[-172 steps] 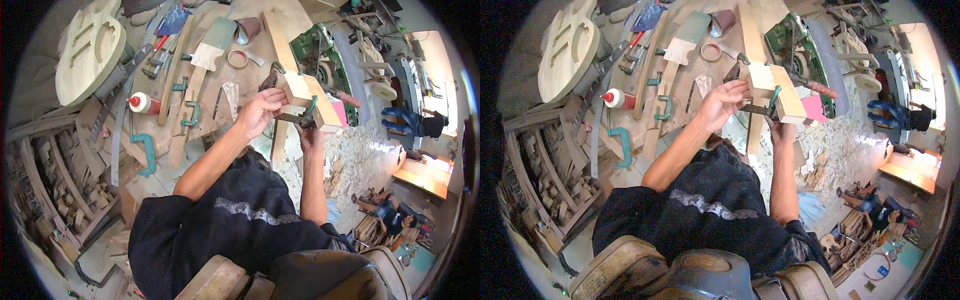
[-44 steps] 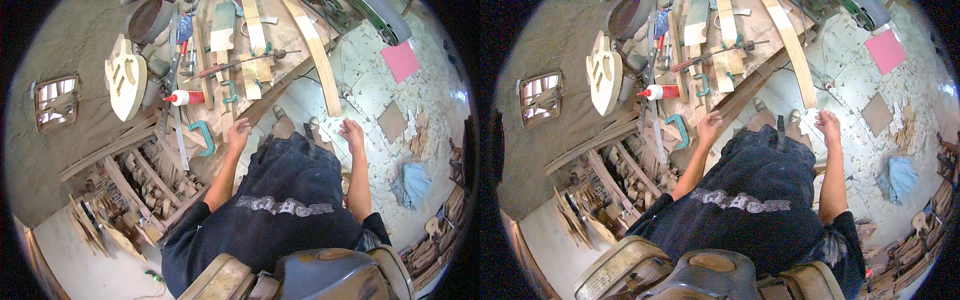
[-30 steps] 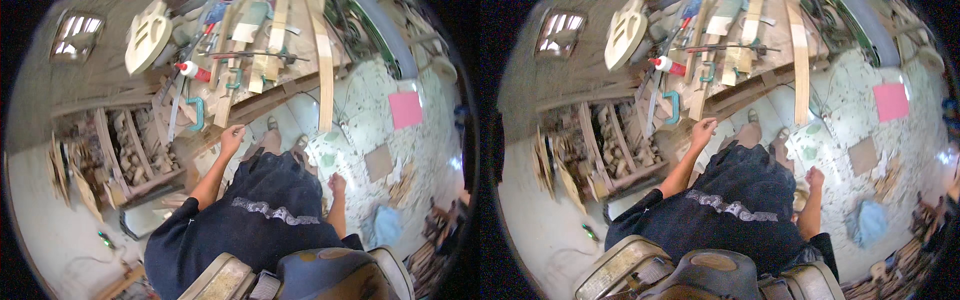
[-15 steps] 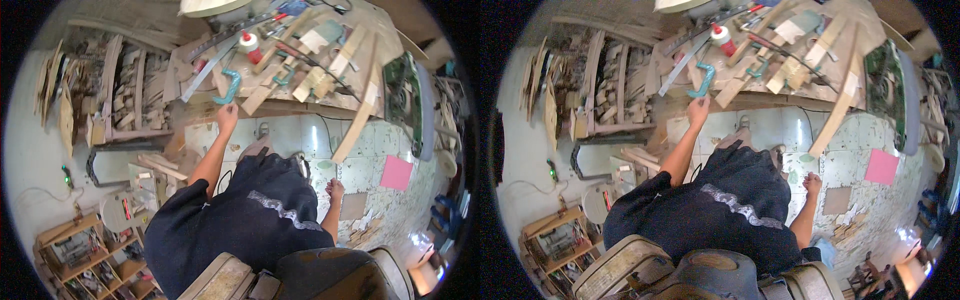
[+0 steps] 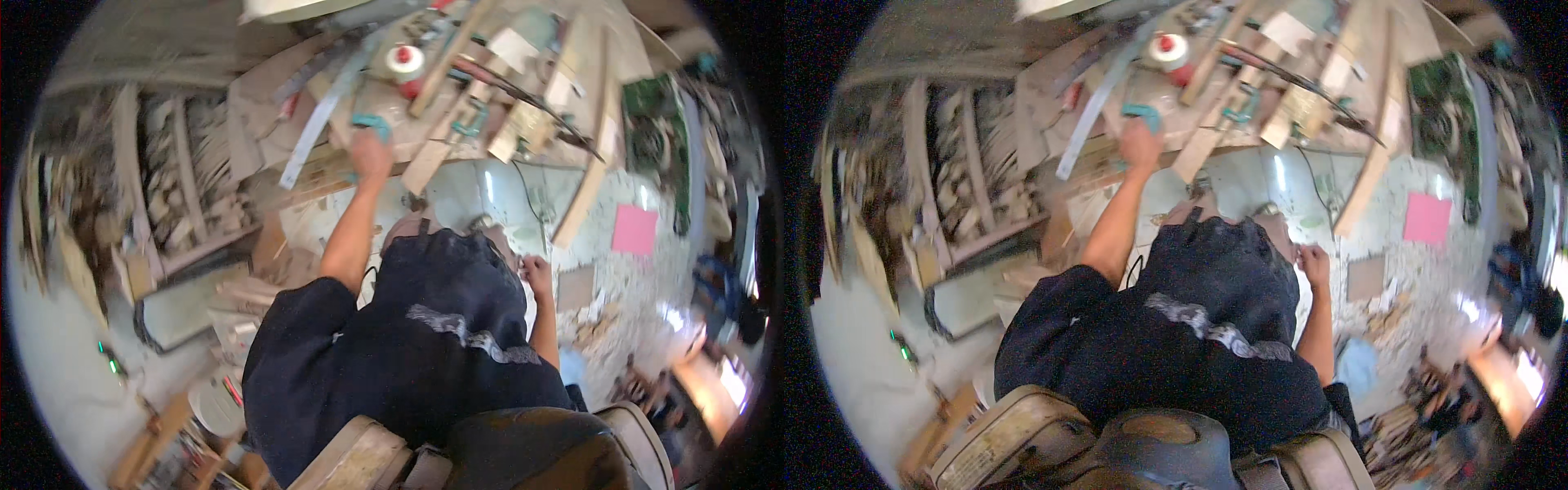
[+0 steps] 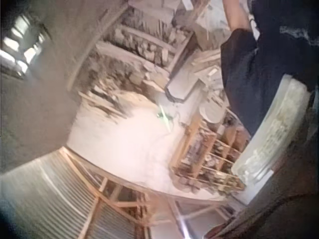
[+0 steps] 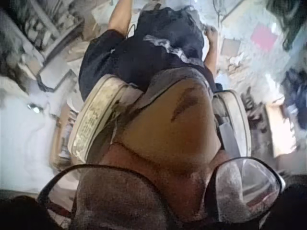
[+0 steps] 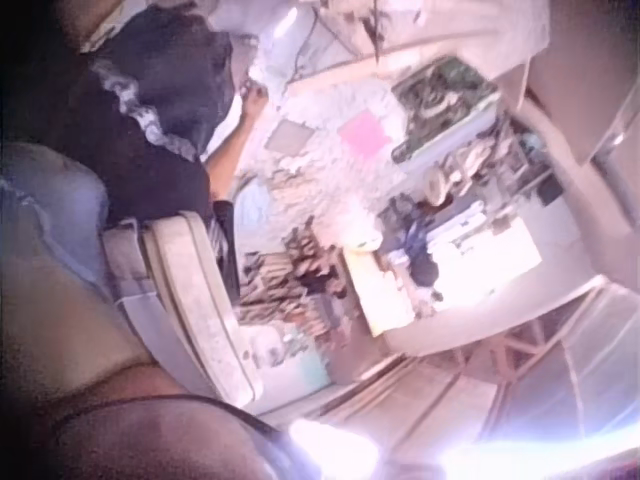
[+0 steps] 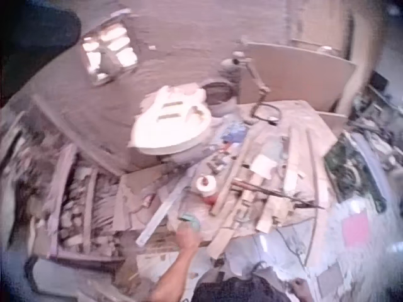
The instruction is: The person positions a wood block onto a guitar neck and secures it with multiple clamps. They place a C-clamp and several bar clamps along the neck, tightening the screw handles by hand to apply pressure.
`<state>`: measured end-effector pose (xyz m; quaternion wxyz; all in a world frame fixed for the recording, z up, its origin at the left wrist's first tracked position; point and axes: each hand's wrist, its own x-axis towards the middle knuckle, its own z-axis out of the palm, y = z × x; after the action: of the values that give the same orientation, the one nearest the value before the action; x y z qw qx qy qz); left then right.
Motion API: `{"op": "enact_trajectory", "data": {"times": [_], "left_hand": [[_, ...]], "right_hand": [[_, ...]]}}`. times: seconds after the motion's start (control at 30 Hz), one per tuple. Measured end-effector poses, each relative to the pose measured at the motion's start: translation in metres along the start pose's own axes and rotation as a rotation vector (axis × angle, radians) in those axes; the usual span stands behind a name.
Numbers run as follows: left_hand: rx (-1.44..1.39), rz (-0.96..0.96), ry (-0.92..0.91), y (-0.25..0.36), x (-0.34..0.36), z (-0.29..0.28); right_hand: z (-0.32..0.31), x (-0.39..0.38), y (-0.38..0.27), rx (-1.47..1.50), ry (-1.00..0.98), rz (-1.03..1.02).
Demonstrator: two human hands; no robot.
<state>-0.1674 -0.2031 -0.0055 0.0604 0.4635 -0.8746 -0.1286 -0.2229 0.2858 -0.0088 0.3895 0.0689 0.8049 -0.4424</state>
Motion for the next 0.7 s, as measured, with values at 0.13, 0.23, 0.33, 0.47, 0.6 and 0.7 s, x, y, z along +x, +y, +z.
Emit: {"op": "enact_trajectory", "data": {"times": [0.13, 0.23, 0.33, 0.47, 0.6, 0.7], "left_hand": [[-0.247, 0.13, 0.1, -0.025, -0.012, -0.031], [-0.294, 0.284, 0.114, 0.002, -0.041, -0.068], [-0.251, 0.348, 0.068, 0.02, -0.071, -0.09], [-0.149, 0.549, -0.04, 0.039, -0.108, -0.106], [-0.137, 0.75, -0.176, 0.075, -0.121, -0.105], [-0.135, 0.872, -0.278, 0.124, -0.113, -0.097]], "right_hand": [[0.01, -0.003, -0.034, -0.007, 0.103, -0.068], [0.008, 0.003, -0.061, 0.008, 0.095, -0.105], [0.001, 0.009, -0.113, -0.044, -0.03, -0.209], [-0.001, 0.021, -0.162, 0.088, -0.182, -0.285], [-0.008, 0.03, -0.181, 0.321, -0.421, -0.272], [-0.017, 0.033, -0.186, 0.376, -0.512, -0.248]]}}
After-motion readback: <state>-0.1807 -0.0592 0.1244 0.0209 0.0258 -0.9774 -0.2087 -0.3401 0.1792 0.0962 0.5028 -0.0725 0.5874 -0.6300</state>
